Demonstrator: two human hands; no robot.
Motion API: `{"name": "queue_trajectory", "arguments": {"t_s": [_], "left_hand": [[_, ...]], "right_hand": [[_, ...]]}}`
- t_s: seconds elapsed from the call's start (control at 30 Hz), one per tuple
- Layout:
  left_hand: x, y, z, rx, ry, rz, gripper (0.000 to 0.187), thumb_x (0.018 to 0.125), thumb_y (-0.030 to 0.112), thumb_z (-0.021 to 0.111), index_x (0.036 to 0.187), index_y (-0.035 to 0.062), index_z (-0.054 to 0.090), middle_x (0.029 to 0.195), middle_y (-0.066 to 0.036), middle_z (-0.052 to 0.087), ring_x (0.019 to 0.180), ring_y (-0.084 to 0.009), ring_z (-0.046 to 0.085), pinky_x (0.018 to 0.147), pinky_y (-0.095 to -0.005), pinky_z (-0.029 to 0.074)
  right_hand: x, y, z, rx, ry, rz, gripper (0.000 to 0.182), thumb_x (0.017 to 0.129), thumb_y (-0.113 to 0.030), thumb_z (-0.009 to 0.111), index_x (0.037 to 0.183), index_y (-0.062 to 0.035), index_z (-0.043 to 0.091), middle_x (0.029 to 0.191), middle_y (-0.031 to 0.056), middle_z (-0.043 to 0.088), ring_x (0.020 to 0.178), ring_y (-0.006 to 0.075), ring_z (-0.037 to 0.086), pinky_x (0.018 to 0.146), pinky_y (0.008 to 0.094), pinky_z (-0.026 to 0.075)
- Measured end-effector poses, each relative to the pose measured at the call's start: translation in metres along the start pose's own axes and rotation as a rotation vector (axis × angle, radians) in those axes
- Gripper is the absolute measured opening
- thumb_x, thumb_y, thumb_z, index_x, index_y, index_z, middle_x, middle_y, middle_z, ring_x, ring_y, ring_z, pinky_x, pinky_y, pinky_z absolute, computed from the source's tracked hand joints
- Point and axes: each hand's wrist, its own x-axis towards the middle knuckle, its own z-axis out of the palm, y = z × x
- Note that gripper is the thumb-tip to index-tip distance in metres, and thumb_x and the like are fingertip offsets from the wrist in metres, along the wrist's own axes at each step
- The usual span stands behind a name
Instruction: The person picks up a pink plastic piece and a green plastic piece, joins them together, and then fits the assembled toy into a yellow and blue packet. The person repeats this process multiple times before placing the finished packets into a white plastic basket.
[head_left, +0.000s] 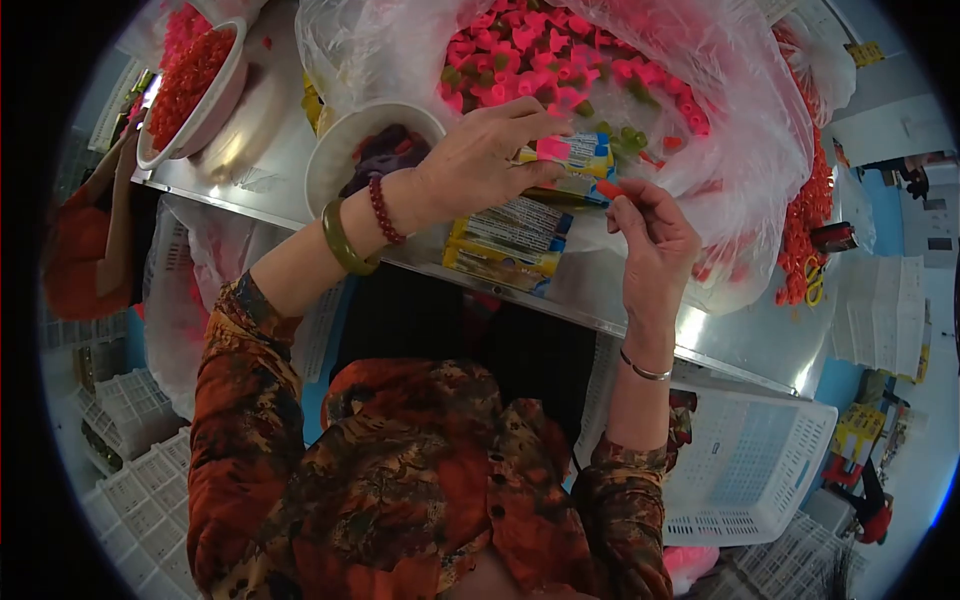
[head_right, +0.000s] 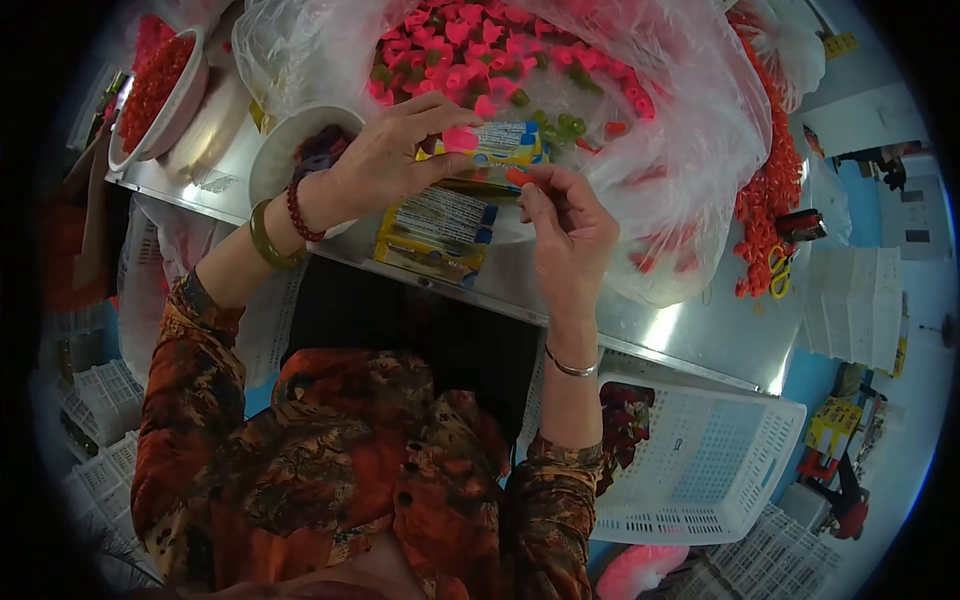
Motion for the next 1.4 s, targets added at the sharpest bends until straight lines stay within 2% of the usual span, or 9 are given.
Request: {"name": "queue_trajectory", "arguments": {"t_s": [0.3, 0.4, 0.6, 0.7, 0.87, 1.07, 1.17, 1.27, 1.4], "left_hand": [[-0.037, 0.026, 0.005, -0.067, 0.020, -0.008, 0.040, 0.083, 0.015, 0.082, 0.119, 0.0044, 0.067, 0.104, -0.010, 0.065, 0.082, -0.0230, 0.065, 0.068, -0.0316, 0.052], [-0.041, 0.031, 0.004, -0.092, -0.023, -0.048, 0.038, 0.083, 0.019, 0.079, 0.115, 0.0052, 0.066, 0.103, -0.015, 0.064, 0.089, -0.0362, 0.066, 0.075, -0.0427, 0.053], [-0.049, 0.026, 0.011, -0.065, 0.009, 0.010, 0.035, 0.084, 0.019, 0.078, 0.114, 0.0059, 0.065, 0.103, -0.013, 0.062, 0.087, -0.0347, 0.066, 0.073, -0.0416, 0.053], [-0.050, 0.030, 0.009, 0.047, -0.050, -0.016, 0.037, 0.083, 0.015, 0.080, 0.116, 0.0064, 0.067, 0.106, -0.012, 0.063, 0.089, -0.0315, 0.067, 0.073, -0.0371, 0.056], [-0.051, 0.037, 0.011, 0.051, -0.031, 0.005, 0.030, 0.082, 0.015, 0.076, 0.107, 0.0085, 0.062, 0.099, -0.011, 0.058, 0.085, -0.0334, 0.065, 0.069, -0.0423, 0.054], [-0.052, 0.043, 0.016, 0.127, -0.064, 0.025, 0.027, 0.083, 0.016, 0.074, 0.105, 0.0076, 0.060, 0.096, -0.011, 0.053, 0.086, -0.0299, 0.063, 0.069, -0.0396, 0.054], [-0.056, 0.045, 0.023, 0.181, -0.037, 0.055, 0.030, 0.082, 0.013, 0.075, 0.109, 0.0080, 0.062, 0.100, -0.010, 0.057, 0.085, -0.0294, 0.065, 0.069, -0.0390, 0.055], [-0.058, 0.048, 0.023, 0.054, -0.070, -0.017, 0.028, 0.082, 0.012, 0.075, 0.106, 0.0061, 0.062, 0.099, -0.010, 0.057, 0.084, -0.0301, 0.064, 0.069, -0.0391, 0.054], [-0.063, 0.049, 0.029, 0.055, 0.008, 0.025, 0.026, 0.081, 0.011, 0.075, 0.103, 0.0056, 0.061, 0.098, -0.011, 0.056, 0.085, -0.0308, 0.064, 0.069, -0.0403, 0.054]], "right_hand": [[-0.019, -0.003, 0.014, 0.021, -0.097, 0.072, 0.019, 0.096, -0.001, 0.066, 0.114, 0.0057, 0.067, 0.094, 0.0070, 0.070, 0.081, 0.0107, 0.062, 0.073, 0.0248, 0.050], [-0.023, -0.002, 0.015, 0.041, -0.107, 0.082, 0.018, 0.096, -0.001, 0.066, 0.113, 0.0049, 0.068, 0.094, 0.0060, 0.070, 0.080, 0.0096, 0.062, 0.072, 0.0240, 0.050], [-0.027, 0.000, 0.014, 0.052, -0.105, 0.061, 0.015, 0.096, -0.001, 0.066, 0.110, 0.0034, 0.069, 0.094, 0.0034, 0.070, 0.079, 0.0072, 0.062, 0.071, 0.0219, 0.051], [-0.029, 0.000, 0.014, 0.017, -0.081, 0.073, 0.014, 0.096, 0.000, 0.065, 0.109, 0.0033, 0.069, 0.092, 0.0023, 0.070, 0.077, 0.0071, 0.062, 0.070, 0.0219, 0.050], [-0.034, -0.007, 0.018, -0.086, -0.051, 0.128, 0.013, 0.096, 0.000, 0.062, 0.106, 0.0048, 0.068, 0.084, 0.0038, 0.066, 0.075, 0.0097, 0.060, 0.070, 0.0236, 0.049], [-0.035, 0.010, 0.008, 0.081, -0.077, 0.192, 0.013, 0.096, -0.002, 0.067, 0.108, 0.0031, 0.069, 0.089, 0.0019, 0.069, 0.077, 0.0078, 0.062, 0.070, 0.0222, 0.052], [-0.039, 0.012, 0.013, 0.036, -0.070, 0.150, 0.012, 0.096, -0.001, 0.065, 0.106, 0.0040, 0.069, 0.088, 0.0042, 0.069, 0.076, 0.0104, 0.062, 0.071, 0.0243, 0.051], [-0.040, 0.005, 0.018, 0.021, -0.054, 0.155, 0.011, 0.096, 0.001, 0.064, 0.105, 0.0046, 0.069, 0.088, 0.0052, 0.069, 0.075, 0.0116, 0.061, 0.071, 0.0254, 0.051], [-0.044, 0.005, 0.021, 0.019, -0.074, 0.137, 0.010, 0.096, 0.002, 0.063, 0.103, 0.0049, 0.069, 0.088, 0.0054, 0.068, 0.075, 0.0115, 0.061, 0.070, 0.0254, 0.051]]}}
